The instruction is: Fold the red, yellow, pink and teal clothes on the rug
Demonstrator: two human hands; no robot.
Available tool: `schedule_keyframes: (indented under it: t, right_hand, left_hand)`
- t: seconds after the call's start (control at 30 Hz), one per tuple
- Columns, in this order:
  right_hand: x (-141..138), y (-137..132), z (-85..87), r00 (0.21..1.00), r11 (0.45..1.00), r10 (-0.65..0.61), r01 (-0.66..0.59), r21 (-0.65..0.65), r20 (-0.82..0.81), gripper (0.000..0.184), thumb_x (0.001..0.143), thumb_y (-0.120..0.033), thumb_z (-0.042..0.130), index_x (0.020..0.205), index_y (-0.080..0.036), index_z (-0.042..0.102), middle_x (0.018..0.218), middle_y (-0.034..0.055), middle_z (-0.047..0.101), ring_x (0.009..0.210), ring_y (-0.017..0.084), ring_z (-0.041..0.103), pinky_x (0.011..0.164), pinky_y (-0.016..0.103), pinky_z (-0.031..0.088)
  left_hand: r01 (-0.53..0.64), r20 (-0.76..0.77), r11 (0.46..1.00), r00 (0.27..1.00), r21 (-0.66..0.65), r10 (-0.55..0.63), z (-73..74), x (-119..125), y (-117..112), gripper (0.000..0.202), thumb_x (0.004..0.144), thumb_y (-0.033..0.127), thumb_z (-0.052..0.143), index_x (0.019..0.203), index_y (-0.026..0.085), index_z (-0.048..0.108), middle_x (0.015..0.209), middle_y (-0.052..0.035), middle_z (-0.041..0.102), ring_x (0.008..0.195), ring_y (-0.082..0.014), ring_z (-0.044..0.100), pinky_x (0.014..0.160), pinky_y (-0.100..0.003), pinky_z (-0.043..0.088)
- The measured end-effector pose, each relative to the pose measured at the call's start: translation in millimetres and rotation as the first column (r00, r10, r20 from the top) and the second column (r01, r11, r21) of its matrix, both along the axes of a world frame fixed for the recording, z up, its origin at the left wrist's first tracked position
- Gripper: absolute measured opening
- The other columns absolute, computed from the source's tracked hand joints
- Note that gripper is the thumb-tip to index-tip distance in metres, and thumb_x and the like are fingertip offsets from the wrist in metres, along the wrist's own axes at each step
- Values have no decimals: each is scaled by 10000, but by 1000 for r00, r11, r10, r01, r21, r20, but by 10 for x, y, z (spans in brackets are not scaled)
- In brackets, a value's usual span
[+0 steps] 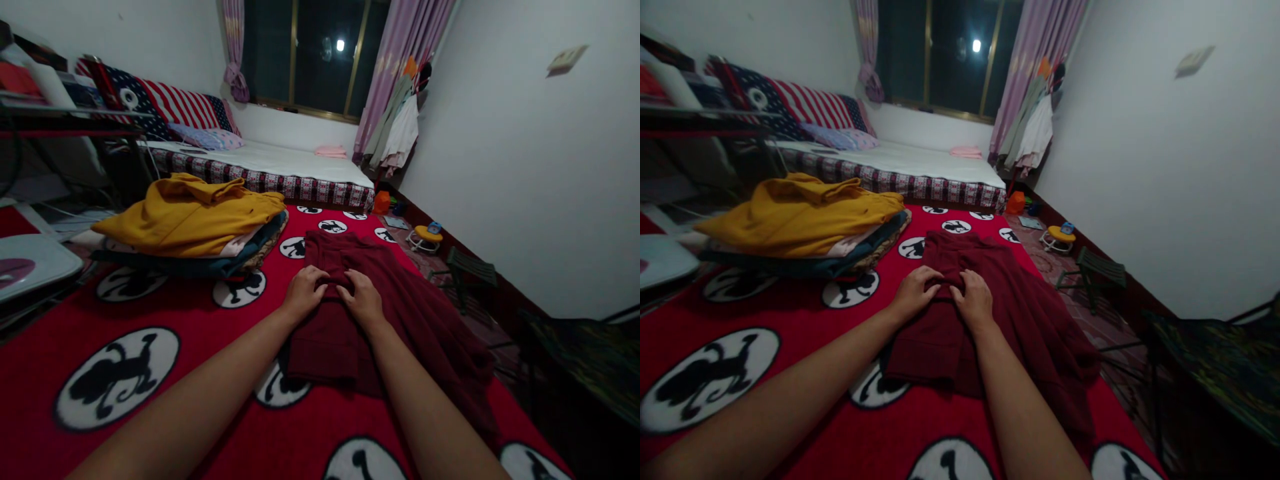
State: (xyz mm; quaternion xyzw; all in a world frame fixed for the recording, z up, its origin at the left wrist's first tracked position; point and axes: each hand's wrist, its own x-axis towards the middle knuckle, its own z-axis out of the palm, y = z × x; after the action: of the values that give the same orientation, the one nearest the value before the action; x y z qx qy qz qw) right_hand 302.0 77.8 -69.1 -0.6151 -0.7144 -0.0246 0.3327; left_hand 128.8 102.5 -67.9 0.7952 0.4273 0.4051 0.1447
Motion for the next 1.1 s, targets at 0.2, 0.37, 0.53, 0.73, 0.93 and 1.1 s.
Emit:
schedule_keyframes:
  t: [0.2, 0.37, 0.53, 0.73, 0.93, 1.1]
  right_hand:
    - [5, 11, -19, 1000, 1000, 8, -9, 14, 17, 368, 804, -299, 613, 1128, -126, 630, 1214, 136, 623, 1143, 258, 555, 997, 398, 438]
    - [8, 21, -25, 1000, 1000, 21, -21, 21, 6, 358, 807, -300, 597, 1124, -138, 629, 1212, 136, 623, 1140, 253, 557, 1002, 402, 431]
    - [10, 27, -32, 1000, 1000, 21, -21, 16, 1, 363, 805, -309, 595, 1121, -133, 630, 1206, 137, 624, 1136, 256, 554, 997, 401, 433]
    - [28, 40, -60, 999, 999, 33, -33, 28, -1, 365, 812, -308, 583, 1131, -136, 625, 1223, 134, 616, 1141, 252, 550, 1008, 404, 422]
    - [21, 34, -48, 1000, 999, 29, -29, 15, 6, 360, 817, -310, 577, 1132, -143, 624, 1217, 131, 618, 1147, 253, 546, 1002, 406, 426]
    - [20, 31, -43, 1000, 999, 27, -28, 24, 10, 352, 822, -309, 564, 1125, -141, 627, 1221, 134, 616, 1143, 254, 548, 1002, 407, 426]
  left_hand:
    - [-6, -22, 1000, 1000, -20, 5, -9, 1, 18, 193, 787, 134, 616, 958, 191, 683, 968, -60, 641, 966, -211, 585, 894, -359, 470]
    - [-5, -23, 1000, 1000, -26, 5, 3, 5, 15, 199, 784, 129, 615, 958, 197, 683, 965, -56, 637, 960, -207, 583, 895, -358, 468]
    - [-5, -16, 1000, 1000, -19, 5, 18, 8, 1, 194, 778, 127, 617, 945, 197, 685, 951, -55, 636, 949, -208, 586, 880, -355, 473]
    - [-4, -18, 1000, 1000, -17, 3, -12, 5, 18, 200, 783, 140, 615, 958, 207, 684, 960, -51, 633, 957, -204, 584, 887, -350, 472]
    - [-5, -10, 1000, 1000, -10, 5, -24, 3, 26, 200, 782, 142, 614, 957, 209, 684, 952, -51, 632, 955, -208, 581, 886, -359, 472]
    - [1, 1, 1000, 1000, -13, -1, -21, 4, 27, 202, 777, 134, 616, 949, 211, 686, 952, -49, 631, 945, -203, 584, 882, -356, 473]
